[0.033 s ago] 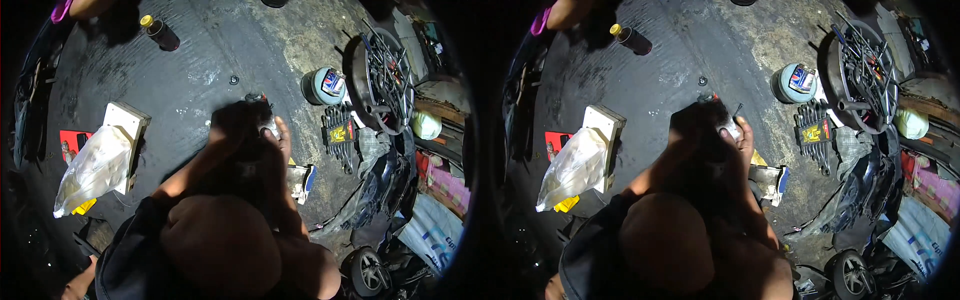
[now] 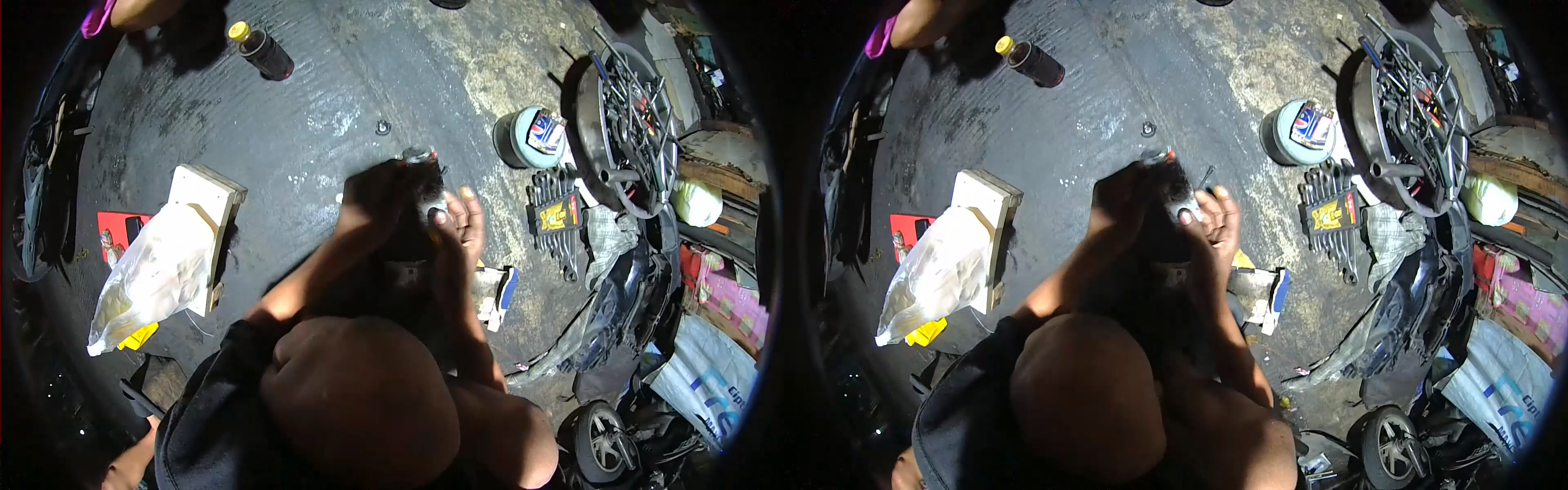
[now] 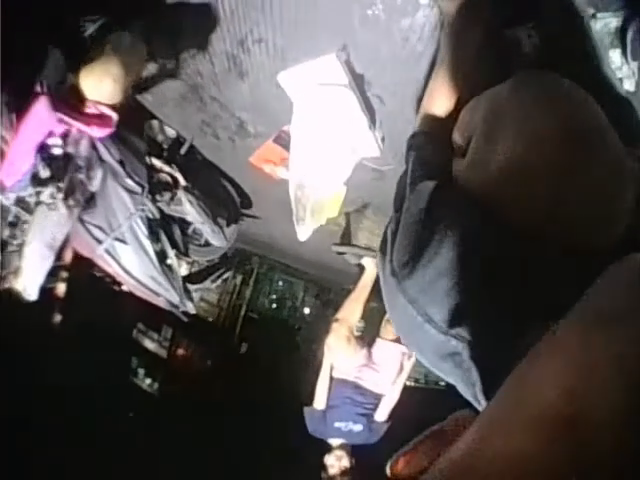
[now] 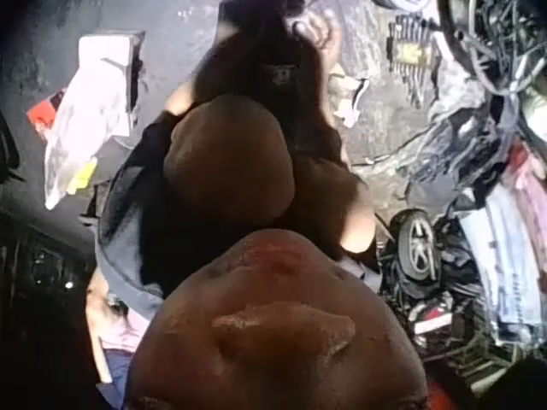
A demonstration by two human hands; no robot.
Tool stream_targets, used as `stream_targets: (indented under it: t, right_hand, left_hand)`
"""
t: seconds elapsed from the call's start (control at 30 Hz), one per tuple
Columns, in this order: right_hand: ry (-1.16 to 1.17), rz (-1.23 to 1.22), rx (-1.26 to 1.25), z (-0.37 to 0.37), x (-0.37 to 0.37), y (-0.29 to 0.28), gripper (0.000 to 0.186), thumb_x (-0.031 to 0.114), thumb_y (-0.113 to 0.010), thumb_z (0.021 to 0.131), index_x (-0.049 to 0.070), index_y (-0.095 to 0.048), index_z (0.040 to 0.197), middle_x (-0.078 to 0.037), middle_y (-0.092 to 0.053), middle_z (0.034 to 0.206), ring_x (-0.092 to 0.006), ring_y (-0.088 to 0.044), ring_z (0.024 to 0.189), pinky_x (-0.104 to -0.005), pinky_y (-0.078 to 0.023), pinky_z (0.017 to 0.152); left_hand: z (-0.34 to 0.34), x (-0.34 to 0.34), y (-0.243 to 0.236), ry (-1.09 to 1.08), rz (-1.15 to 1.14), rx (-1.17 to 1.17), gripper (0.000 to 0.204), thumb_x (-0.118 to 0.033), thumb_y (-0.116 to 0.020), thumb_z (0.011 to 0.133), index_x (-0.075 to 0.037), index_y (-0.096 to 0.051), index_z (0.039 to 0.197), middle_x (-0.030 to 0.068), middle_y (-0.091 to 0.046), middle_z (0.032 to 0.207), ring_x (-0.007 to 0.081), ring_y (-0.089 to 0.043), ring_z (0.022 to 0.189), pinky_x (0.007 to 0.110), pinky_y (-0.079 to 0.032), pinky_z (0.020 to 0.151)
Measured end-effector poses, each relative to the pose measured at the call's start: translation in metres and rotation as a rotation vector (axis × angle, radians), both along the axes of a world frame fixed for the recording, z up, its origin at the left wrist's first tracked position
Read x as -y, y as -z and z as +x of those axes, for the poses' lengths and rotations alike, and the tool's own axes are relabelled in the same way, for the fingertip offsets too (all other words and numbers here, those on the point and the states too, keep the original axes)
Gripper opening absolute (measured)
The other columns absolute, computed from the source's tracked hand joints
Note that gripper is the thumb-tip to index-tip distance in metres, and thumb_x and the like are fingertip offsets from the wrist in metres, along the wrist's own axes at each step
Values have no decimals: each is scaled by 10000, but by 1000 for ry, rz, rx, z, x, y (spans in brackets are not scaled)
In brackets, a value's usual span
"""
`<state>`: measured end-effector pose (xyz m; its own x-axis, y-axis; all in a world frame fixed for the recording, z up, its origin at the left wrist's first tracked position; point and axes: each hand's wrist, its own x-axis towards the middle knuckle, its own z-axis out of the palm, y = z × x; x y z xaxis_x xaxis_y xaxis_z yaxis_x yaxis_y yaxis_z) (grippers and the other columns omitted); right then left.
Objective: Applying sealant to a motorcycle engine component and cleaning it.
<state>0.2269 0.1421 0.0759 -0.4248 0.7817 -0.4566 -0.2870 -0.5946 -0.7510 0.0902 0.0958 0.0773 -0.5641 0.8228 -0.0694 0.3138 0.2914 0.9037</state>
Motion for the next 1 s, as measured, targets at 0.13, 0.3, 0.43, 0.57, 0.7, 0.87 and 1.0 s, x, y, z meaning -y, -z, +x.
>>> stream_targets:
  t: [0.13,0.3,0.43,0.57,0.7,0.87,1.0]
  right_hand:
    - [-124,463,326,20,-21,-10,648,3,-788,743,35,-517,1331,-85,-616,1148,-122,-574,1011,-258,-455,881]
    - [-263,709,418,-1,-38,-35,464,13,-792,735,35,-658,1179,-65,-649,1092,-140,-597,995,-271,-455,885]
    - [-228,648,344,2,-44,-40,334,36,-790,757,24,-697,1078,-56,-668,985,-127,-608,913,-260,-468,840]
    - [-237,602,333,4,-42,-36,283,72,-803,770,16,-691,1024,-21,-652,940,-85,-593,860,-224,-465,765]
    - [-182,555,207,9,-36,-36,295,48,-798,770,2,-670,1031,-32,-648,929,-89,-589,834,-209,-454,736]
    - [-125,657,192,15,-30,-39,258,25,-781,778,-8,-650,998,-68,-639,950,-113,-589,838,-240,-467,763]
    - [-113,764,209,17,-31,-38,219,14,-774,778,-6,-645,954,-82,-641,906,-143,-597,841,-268,-473,761]
  left_hand:
    - [-4,5,-9,134,165,-218,137,-142,-615,903,-85,-683,1008,119,-664,914,291,-648,838,374,-522,698]
    - [-10,1,-13,304,336,-566,108,-116,-624,886,-54,-655,968,120,-622,846,292,-612,769,393,-518,661]
    - [-6,-5,-27,319,253,-457,107,-109,-620,877,-50,-653,960,111,-636,879,289,-622,803,393,-522,679]
    - [-6,-2,-18,330,286,-483,137,-115,-641,849,-46,-661,965,112,-647,897,296,-631,827,388,-528,719]
    - [-2,0,-23,308,328,-394,177,-111,-690,801,-41,-669,962,124,-659,927,310,-639,855,390,-532,752]
    - [3,0,-26,303,386,-315,188,-75,-698,770,-35,-663,951,137,-656,924,321,-643,860,392,-536,750]
    - [1,0,-33,347,395,-303,155,-59,-681,773,-33,-650,923,132,-643,894,330,-641,839,390,-540,744]
